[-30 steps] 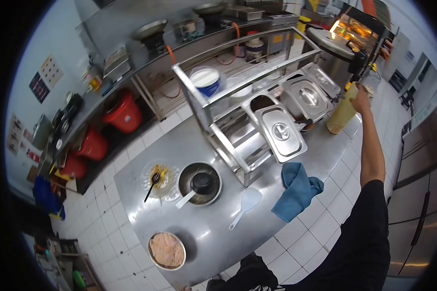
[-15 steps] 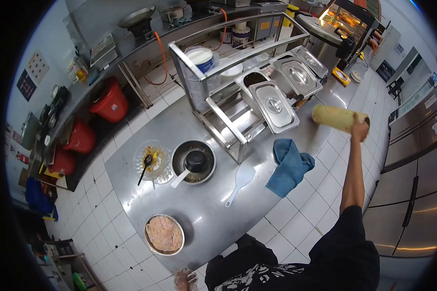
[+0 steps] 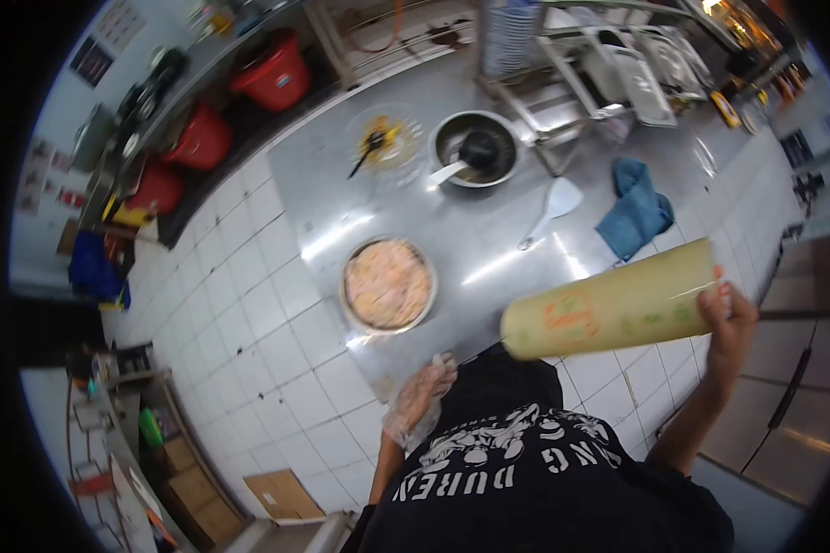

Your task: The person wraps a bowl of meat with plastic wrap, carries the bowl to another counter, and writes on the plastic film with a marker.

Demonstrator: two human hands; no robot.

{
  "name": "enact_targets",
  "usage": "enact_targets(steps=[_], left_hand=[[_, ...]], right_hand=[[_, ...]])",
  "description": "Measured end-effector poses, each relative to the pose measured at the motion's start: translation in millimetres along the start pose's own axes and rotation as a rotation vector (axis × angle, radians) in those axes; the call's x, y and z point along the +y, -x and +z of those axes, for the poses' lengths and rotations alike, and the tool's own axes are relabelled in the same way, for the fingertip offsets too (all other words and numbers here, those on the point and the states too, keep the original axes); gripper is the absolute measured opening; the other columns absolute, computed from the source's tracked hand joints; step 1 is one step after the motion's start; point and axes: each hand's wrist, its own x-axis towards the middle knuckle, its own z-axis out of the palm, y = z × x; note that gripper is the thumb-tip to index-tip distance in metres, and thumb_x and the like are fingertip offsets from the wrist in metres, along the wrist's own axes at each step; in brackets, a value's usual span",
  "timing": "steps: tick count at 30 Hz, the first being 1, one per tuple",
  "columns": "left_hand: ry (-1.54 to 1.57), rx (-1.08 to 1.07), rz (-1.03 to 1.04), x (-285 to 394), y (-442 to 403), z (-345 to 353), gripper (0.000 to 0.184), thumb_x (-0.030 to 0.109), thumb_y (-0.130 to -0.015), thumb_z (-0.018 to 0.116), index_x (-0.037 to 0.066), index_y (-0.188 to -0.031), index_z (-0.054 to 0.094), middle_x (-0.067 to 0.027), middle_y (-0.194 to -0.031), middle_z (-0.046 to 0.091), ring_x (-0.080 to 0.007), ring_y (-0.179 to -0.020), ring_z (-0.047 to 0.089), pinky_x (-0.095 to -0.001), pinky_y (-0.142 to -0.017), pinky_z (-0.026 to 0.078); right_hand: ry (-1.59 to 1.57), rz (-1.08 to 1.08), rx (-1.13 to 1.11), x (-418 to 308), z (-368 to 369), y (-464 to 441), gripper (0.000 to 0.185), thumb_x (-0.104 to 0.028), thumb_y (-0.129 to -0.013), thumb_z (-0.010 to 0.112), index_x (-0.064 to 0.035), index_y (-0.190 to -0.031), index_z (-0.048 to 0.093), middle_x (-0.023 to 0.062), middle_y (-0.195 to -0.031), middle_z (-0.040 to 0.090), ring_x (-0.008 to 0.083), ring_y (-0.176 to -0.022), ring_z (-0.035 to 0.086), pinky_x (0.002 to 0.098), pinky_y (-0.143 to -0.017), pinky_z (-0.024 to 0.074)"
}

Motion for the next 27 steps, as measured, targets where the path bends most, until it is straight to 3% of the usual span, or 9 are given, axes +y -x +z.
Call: enact_targets(steps=[4,7,10,15,18,22,27], left_hand=[[0.456,0.094,0.041,12.3,45.2,-6.8,0.055,0.042,-0.1,0.045,-0.002,-0.132,0.048,-0.011,-0.117,0.062,-0.0186,-0.103,0.06,-0.0307,-0.093,0.047],[0.432,0.331,0.234,-40.7,64.8,-50.2,0.043,0.032,-0.099,0.051,-0.004,-0.122,0.053,-0.0102,-0.11,0.063,-0.0173,-0.095,0.061,-0.0297,-0.085,0.049],[0.179,0.489,0.315,-72.4,84.0,-95.3,0.034,0.021,-0.096,0.057,-0.005,-0.118,0.055,-0.0085,-0.104,0.064,-0.0132,-0.088,0.059,-0.0254,-0.08,0.048],[0.063,0.572,0.259,-58.5,92.8,-116.3,0.031,0.016,-0.094,0.06,-0.004,-0.117,0.056,-0.0052,-0.101,0.065,-0.0108,-0.088,0.057,-0.0237,-0.08,0.046],[0.086,0.549,0.276,-57.7,84.4,-119.0,0.031,0.016,-0.093,0.06,-0.004,-0.117,0.056,-0.0052,-0.101,0.065,-0.0111,-0.09,0.057,-0.0245,-0.082,0.046],[0.033,0.521,0.348,-50.8,74.3,-110.5,0.032,0.016,-0.092,0.061,-0.004,-0.116,0.055,-0.0057,-0.1,0.065,-0.012,-0.091,0.058,-0.0252,-0.083,0.046],[-0.121,0.685,0.209,-29.1,56.4,-110.5,0.035,0.014,-0.09,0.063,-0.006,-0.119,0.055,-0.008,-0.102,0.064,-0.0137,-0.092,0.059,-0.0253,-0.083,0.047]], right_hand=[[-0.317,-0.095,-0.353,18.4,112.2,33.0,0.025,-0.021,-0.08,0.072,0.0035,-0.08,0.069,0.0014,-0.07,0.06,0.0078,-0.063,0.052,0.0249,-0.06,0.0393],[-0.41,-0.046,-0.448,19.9,175.2,62.9,0.029,-0.024,-0.084,0.07,0.0017,-0.07,0.065,0.0008,-0.071,0.06,0.0075,-0.064,0.051,0.0247,-0.059,0.0381],[-0.371,0.276,-0.68,44.9,193.8,67.5,0.033,-0.025,-0.088,0.066,0.0002,-0.066,0.06,0.0011,-0.072,0.062,0.0069,-0.065,0.052,0.0233,-0.059,0.0379],[-0.323,0.465,-0.608,39.7,232.7,83.7,0.027,-0.022,-0.092,0.062,-0.0022,-0.105,0.05,0.0075,-0.072,0.065,0.0066,-0.063,0.056,0.0225,-0.056,0.0406],[-0.314,0.472,-0.677,57.0,238.6,78.2,0.03,-0.019,-0.091,0.063,-0.0011,-0.111,0.049,0.0082,-0.072,0.065,0.008,-0.062,0.056,0.0234,-0.055,0.0414],[-0.308,0.39,-0.606,66.2,242.8,74.0,0.038,-0.018,-0.091,0.063,-0.0021,-0.12,0.043,0.008,-0.07,0.064,0.008,-0.06,0.055,0.0234,-0.054,0.0409],[-0.172,0.384,-0.593,80.7,250.5,62.2,0.047,-0.02,-0.09,0.063,-0.0053,-0.128,0.039,0.0086,-0.07,0.063,0.0107,-0.062,0.056,0.0249,-0.058,0.0433]])
